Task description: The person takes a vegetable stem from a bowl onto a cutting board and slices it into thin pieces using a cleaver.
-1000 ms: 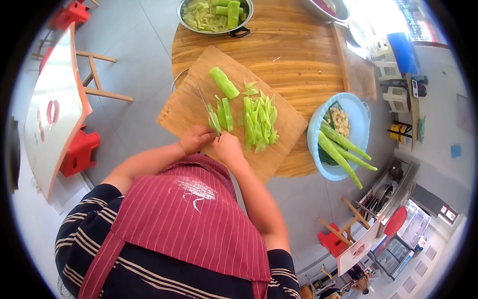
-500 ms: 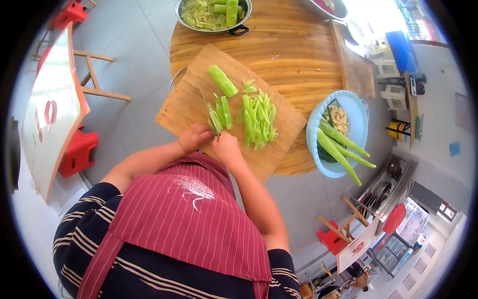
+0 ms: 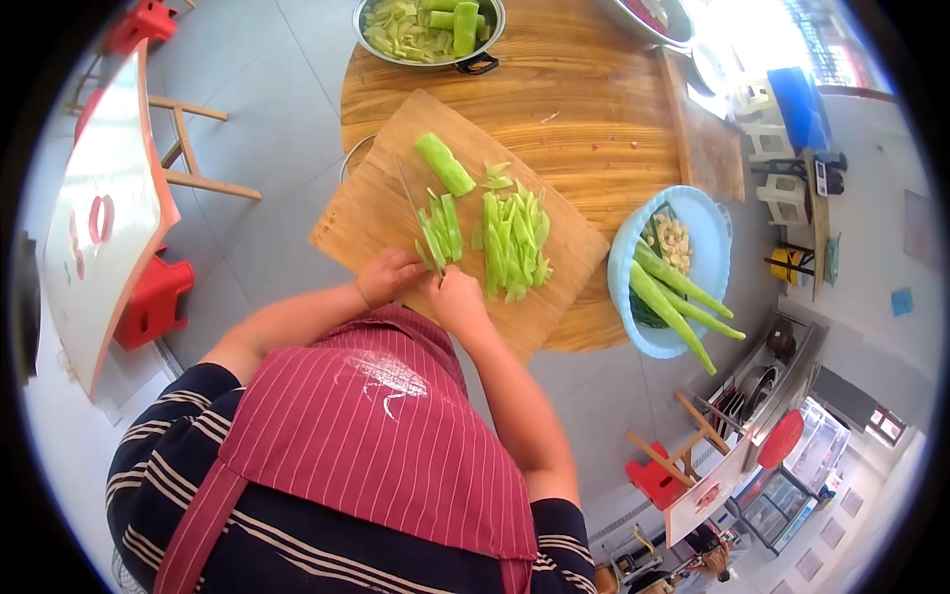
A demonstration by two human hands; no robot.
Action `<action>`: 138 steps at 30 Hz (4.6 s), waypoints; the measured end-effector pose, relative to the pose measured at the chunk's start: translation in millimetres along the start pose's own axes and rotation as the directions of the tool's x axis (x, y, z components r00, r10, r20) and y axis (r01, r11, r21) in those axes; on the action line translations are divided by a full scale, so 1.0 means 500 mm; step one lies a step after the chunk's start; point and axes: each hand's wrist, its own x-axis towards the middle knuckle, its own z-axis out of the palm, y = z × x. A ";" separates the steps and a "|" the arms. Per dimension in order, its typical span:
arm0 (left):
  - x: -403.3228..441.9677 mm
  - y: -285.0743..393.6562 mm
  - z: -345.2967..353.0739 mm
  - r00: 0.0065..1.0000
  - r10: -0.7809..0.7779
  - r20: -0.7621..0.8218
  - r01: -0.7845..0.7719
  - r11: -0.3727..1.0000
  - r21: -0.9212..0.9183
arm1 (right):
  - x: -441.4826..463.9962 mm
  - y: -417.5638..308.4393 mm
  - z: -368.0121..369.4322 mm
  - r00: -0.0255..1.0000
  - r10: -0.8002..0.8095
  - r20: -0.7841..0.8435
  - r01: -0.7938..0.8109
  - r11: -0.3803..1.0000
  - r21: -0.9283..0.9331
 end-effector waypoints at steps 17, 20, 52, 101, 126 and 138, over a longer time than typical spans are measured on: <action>-0.009 -0.004 0.006 0.998 -0.031 0.048 0.031 0.999 0.008 | -0.061 -0.027 0.001 0.993 0.089 0.081 -0.083 0.994 -0.070; -0.008 -0.001 0.007 0.999 -0.030 0.040 0.028 0.998 0.063 | -0.040 -0.017 0.044 0.991 0.133 -0.001 -0.133 0.989 -0.062; 0.005 -0.001 -0.007 0.998 0.000 0.067 0.001 1.000 -0.006 | 0.007 -0.002 0.026 0.998 -0.067 0.006 0.066 0.996 0.063; 0.297 -0.068 -0.148 0.770 -0.078 0.633 0.084 0.996 0.021 | -0.120 0.058 -0.032 0.926 0.299 -0.231 -0.158 0.862 0.482; 0.077 -0.020 -0.034 0.768 -0.641 -0.017 0.640 0.768 -0.035 | -0.087 0.012 -0.019 0.969 0.159 -0.189 -0.111 0.964 0.242; 0.055 -0.058 -0.032 0.990 0.073 0.122 -0.092 0.982 0.163 | -0.129 -0.032 0.027 0.985 0.171 -0.028 -0.170 0.985 0.022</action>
